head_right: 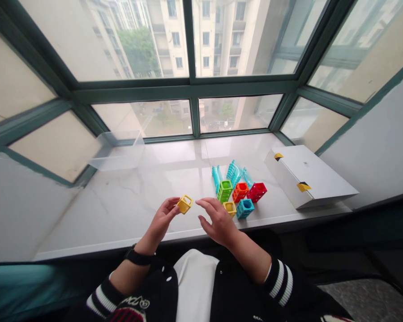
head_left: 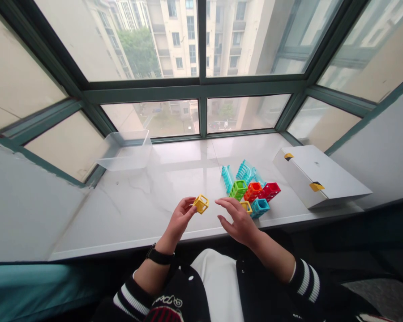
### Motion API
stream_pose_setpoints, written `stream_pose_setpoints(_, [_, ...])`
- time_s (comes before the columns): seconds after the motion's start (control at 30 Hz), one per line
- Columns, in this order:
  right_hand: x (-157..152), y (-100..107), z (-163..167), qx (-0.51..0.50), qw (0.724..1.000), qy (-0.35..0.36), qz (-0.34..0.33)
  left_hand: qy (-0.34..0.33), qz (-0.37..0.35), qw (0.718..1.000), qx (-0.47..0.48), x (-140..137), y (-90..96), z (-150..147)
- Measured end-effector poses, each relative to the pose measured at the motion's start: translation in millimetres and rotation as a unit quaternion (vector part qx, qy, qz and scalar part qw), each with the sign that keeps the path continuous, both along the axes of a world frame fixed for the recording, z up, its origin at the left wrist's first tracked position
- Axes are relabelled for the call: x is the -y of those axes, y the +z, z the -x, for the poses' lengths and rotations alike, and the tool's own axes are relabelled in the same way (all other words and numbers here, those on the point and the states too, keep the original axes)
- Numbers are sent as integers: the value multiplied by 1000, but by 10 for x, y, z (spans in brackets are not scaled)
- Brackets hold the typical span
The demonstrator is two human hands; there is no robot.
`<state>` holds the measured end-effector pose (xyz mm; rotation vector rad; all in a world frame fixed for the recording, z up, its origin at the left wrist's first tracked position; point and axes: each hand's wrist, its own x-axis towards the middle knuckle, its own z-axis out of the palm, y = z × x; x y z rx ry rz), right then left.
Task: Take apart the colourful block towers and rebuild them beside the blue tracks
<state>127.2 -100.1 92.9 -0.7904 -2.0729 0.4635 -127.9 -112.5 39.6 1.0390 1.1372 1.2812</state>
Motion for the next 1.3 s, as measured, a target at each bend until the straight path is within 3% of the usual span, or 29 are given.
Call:
stream_pose_setpoints(0.1, [-7, -9, 89, 13, 1000, 22, 7, -21, 8, 996, 88, 77, 207, -115])
stream_pose_setpoints(0.23, [-1, -15, 132, 8, 999, 34, 12, -36, 11, 988, 147, 136, 311, -206])
stream_pose_setpoints(0.6, [-1, -57, 131, 7, 999, 30, 18, -71, 36, 973, 217, 113, 172, -299])
stream_pose_setpoints(0.9, [-7, -107, 111, -52, 996, 17, 70, -113, 50, 966, 227, 148, 321, -353])
stream_pose_setpoints(1.17, [-22, 29, 40, -84, 988, 50, 117, -144, 65, 958, 238, 155, 290, -387])
stream_pose_setpoints(1.3, [-46, 23, -43, -86, 990, 23, 106, -161, 49, 961, 220, 117, 324, -384])
